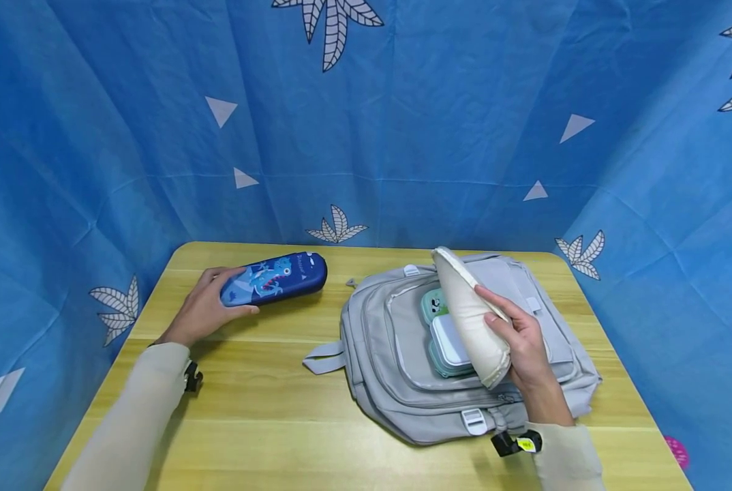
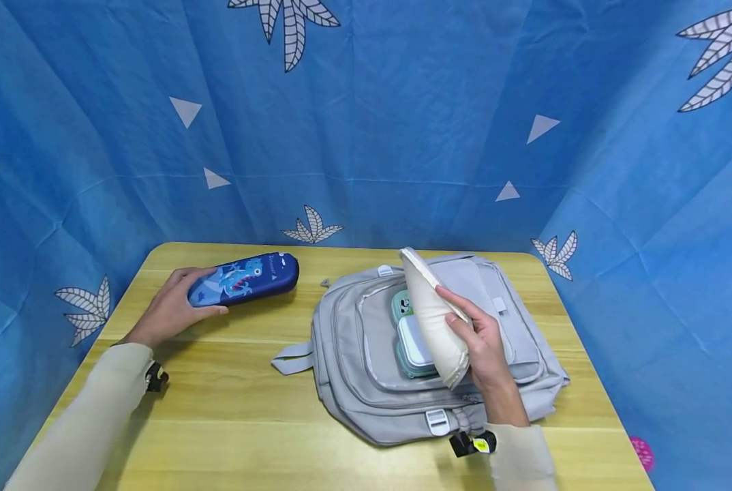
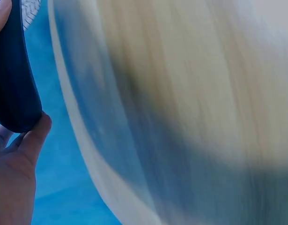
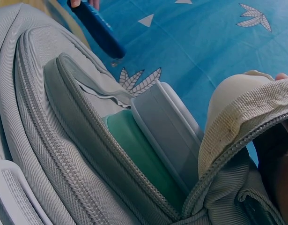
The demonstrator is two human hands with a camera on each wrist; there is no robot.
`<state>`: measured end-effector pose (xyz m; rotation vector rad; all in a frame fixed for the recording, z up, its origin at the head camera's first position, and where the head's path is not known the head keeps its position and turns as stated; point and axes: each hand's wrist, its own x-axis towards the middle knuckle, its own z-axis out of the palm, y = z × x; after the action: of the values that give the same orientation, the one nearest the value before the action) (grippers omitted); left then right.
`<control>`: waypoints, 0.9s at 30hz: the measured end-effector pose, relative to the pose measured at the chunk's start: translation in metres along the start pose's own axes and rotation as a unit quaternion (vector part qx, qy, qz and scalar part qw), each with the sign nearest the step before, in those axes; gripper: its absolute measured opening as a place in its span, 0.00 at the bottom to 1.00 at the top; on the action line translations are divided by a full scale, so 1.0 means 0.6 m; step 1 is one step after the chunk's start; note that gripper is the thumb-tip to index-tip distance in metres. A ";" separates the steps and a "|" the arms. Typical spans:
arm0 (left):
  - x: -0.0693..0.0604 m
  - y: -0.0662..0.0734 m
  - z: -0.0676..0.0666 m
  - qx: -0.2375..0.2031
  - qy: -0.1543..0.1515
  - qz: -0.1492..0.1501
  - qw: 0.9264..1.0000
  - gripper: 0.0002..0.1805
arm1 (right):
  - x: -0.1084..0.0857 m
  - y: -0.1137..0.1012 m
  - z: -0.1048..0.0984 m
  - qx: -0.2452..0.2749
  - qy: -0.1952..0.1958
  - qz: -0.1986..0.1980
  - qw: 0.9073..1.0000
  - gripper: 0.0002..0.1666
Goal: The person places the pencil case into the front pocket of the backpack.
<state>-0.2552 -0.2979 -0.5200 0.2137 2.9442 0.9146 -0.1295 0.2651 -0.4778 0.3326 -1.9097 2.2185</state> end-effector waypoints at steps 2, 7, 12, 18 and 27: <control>-0.001 0.009 0.004 -0.005 0.004 0.006 1.000 0.56 | 0.001 0.000 0.001 -0.002 0.001 0.001 1.000 0.25; -0.005 0.028 0.015 -0.017 0.007 0.026 1.000 0.56 | 0.003 -0.002 0.003 -0.007 0.004 0.004 1.000 0.25; -0.010 0.042 0.026 -0.026 -0.003 0.039 0.999 0.55 | 0.004 -0.003 0.005 -0.008 0.008 0.007 1.000 0.25; -0.014 0.058 0.038 -0.032 -0.008 0.046 0.998 0.55 | 0.003 -0.004 0.005 -0.015 0.011 0.009 1.000 0.25; -0.021 0.083 0.051 -0.041 -0.020 0.060 0.997 0.54 | 0.002 -0.004 0.004 -0.013 0.012 0.006 1.000 0.25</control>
<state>-0.2342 -0.2419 -0.5165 0.4033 2.8764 1.0303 -0.1295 0.2628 -0.4747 0.2904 -1.9319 2.1923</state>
